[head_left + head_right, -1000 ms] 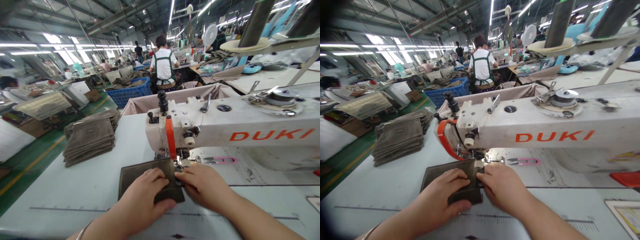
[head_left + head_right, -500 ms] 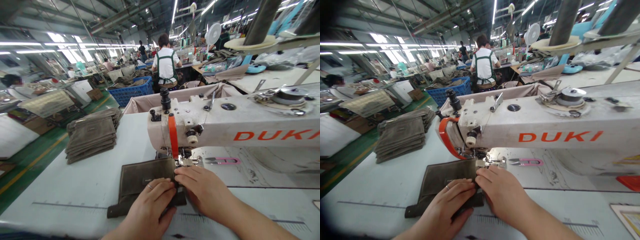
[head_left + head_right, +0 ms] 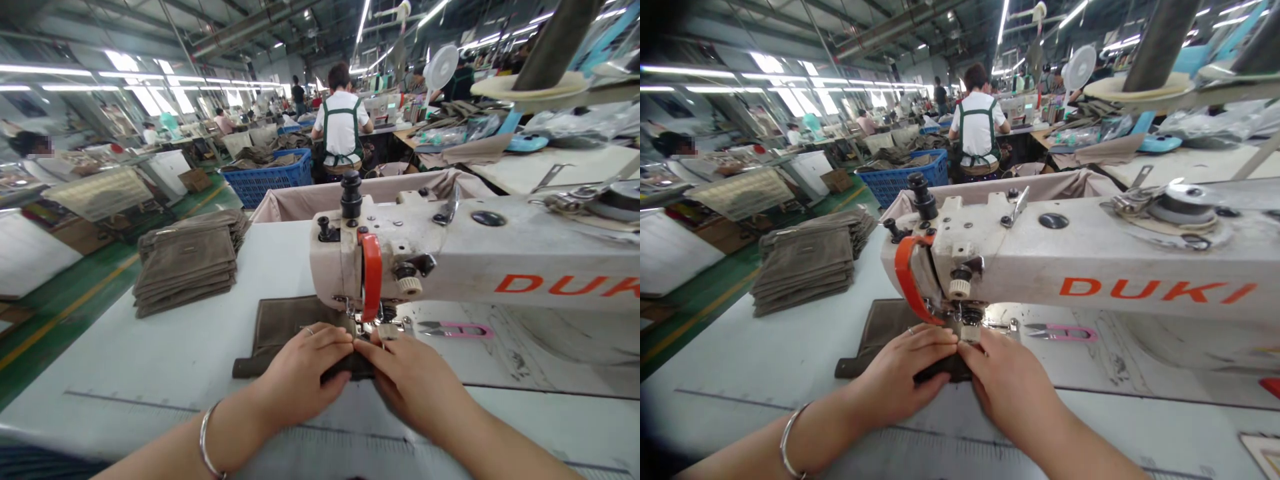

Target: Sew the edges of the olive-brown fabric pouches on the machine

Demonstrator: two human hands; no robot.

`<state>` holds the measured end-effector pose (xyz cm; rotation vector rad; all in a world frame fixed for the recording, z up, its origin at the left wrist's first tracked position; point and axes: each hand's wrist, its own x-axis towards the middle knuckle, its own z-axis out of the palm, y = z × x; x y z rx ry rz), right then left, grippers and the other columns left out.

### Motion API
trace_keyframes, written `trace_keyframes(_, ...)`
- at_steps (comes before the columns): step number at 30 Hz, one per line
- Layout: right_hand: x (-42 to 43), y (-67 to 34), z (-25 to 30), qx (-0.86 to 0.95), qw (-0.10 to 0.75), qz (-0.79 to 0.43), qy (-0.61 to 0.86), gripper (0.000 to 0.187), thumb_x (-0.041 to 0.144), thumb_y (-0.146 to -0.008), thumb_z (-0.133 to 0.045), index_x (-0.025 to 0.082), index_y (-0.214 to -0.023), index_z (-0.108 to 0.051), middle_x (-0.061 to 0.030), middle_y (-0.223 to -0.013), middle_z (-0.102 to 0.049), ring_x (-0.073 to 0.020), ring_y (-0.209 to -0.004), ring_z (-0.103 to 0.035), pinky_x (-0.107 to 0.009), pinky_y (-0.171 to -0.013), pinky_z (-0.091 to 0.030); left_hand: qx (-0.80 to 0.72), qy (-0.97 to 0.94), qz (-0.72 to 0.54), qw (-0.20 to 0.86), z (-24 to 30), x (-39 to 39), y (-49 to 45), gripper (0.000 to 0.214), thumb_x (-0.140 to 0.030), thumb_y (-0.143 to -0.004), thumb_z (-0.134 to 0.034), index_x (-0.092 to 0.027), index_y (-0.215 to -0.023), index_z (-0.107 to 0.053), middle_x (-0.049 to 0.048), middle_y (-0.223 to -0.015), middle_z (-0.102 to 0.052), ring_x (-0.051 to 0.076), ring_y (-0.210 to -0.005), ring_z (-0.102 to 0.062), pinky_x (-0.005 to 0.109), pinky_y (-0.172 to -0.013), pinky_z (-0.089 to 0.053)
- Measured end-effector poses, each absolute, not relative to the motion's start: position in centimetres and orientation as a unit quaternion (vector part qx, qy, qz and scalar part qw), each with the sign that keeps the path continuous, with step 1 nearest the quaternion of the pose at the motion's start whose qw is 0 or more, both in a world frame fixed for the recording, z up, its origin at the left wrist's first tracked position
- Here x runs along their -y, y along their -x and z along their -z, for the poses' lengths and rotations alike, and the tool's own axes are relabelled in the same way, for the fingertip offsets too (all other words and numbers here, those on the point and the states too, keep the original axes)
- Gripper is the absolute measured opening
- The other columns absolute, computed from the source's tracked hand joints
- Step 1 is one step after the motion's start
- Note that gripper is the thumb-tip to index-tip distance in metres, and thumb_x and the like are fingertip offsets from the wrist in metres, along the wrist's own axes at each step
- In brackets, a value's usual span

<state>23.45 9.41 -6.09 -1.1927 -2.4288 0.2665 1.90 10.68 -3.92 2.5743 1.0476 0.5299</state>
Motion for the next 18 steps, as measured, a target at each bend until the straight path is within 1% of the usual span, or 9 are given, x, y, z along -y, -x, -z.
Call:
trace_keyframes(4,-9.7,-23.4,6.2,0.87,0.176,-0.101,0.448,0.042,0.011,-0.085,-0.047,0.019,-0.126,-0.054,-0.0108,-0.108,-0.062,-0.0261,-0.094,-0.059,-0.041,-0.078,-0.051,-0.363,-0.901,-0.184,0.149,4.2,-11.9,-2.0,0.037,-0.02,-0.082,-0.062,-0.02,-0.119,-0.06,0.005,-0.12,-0.064,0.022,-0.113,-0.057,0.041,-0.104,-0.045)
trace_keyframes(7,-9.9,-23.3,6.2,0.862,0.172,-0.116,0.462,0.043,0.01,-0.085,-0.044,0.019,-0.126,-0.054,-0.0108,-0.108,-0.062,-0.0262,-0.096,-0.058,-0.04,-0.079,-0.05,-0.359,-0.904,-0.185,0.143,4.3,-12.6,-1.9,0.037,-0.02,-0.083,-0.062,-0.02,-0.12,-0.06,0.005,-0.12,-0.064,0.022,-0.114,-0.057,0.041,-0.105,-0.044)
trace_keyframes(9,-9.9,-23.4,6.0,0.86,0.196,-0.126,0.454,0.036,0.01,-0.086,-0.043,0.02,-0.118,-0.056,-0.0099,-0.107,-0.061,-0.0252,-0.096,-0.057,-0.039,-0.08,-0.049,-0.344,-0.912,-0.177,0.14,4.3,-13.2,-1.5,0.036,-0.022,-0.086,-0.061,-0.02,-0.122,-0.059,0.0051,-0.122,-0.064,0.022,-0.115,-0.056,0.041,-0.105,-0.044)
trace_keyframes(12,-10.0,-23.9,5.6,0.845,0.256,-0.109,0.457,0.021,0.014,-0.09,-0.042,0.017,-0.1,-0.059,-0.01,-0.099,-0.059,-0.0244,-0.092,-0.054,-0.038,-0.079,-0.047,-0.292,-0.934,-0.153,0.139,4.2,-14.4,-0.1,0.034,-0.024,-0.091,-0.057,-0.022,-0.125,-0.057,0.0042,-0.125,-0.062,0.02,-0.118,-0.055,0.038,-0.104,-0.045)
trace_keyframes(14,-10.2,-24.1,5.4,0.831,0.276,-0.081,0.477,0.018,0.017,-0.092,-0.041,0.016,-0.093,-0.058,-0.0104,-0.095,-0.058,-0.0254,-0.091,-0.052,-0.04,-0.08,-0.045,-0.273,-0.941,-0.159,0.121,4.2,-15.1,0.8,0.032,-0.024,-0.092,-0.057,-0.023,-0.125,-0.058,0.0046,-0.126,-0.062,0.02,-0.118,-0.055,0.038,-0.103,-0.045)
trace_keyframes(16,-10.5,-24.3,5.1,0.827,0.266,-0.059,0.492,0.017,0.019,-0.093,-0.042,0.016,-0.091,-0.058,-0.0102,-0.096,-0.058,-0.0266,-0.094,-0.051,-0.041,-0.082,-0.043,-0.281,-0.937,-0.184,0.092,4.3,-15.4,1.6,0.032,-0.022,-0.093,-0.057,-0.023,-0.124,-0.059,0.006,-0.126,-0.061,0.02,-0.117,-0.055,0.039,-0.103,-0.045)
trace_keyframes(18,-10.7,-24.4,5.1,0.83,0.235,-0.046,0.503,0.017,0.021,-0.094,-0.044,0.018,-0.086,-0.059,-0.0087,-0.092,-0.058,-0.0267,-0.091,-0.05,-0.041,-0.081,-0.042,-0.286,-0.932,-0.207,0.078,4.5,-15.3,1.9,0.03,-0.019,-0.093,-0.055,-0.022,-0.123,-0.059,0.0066,-0.123,-0.063,0.019,-0.115,-0.056,0.039,-0.102,-0.046)
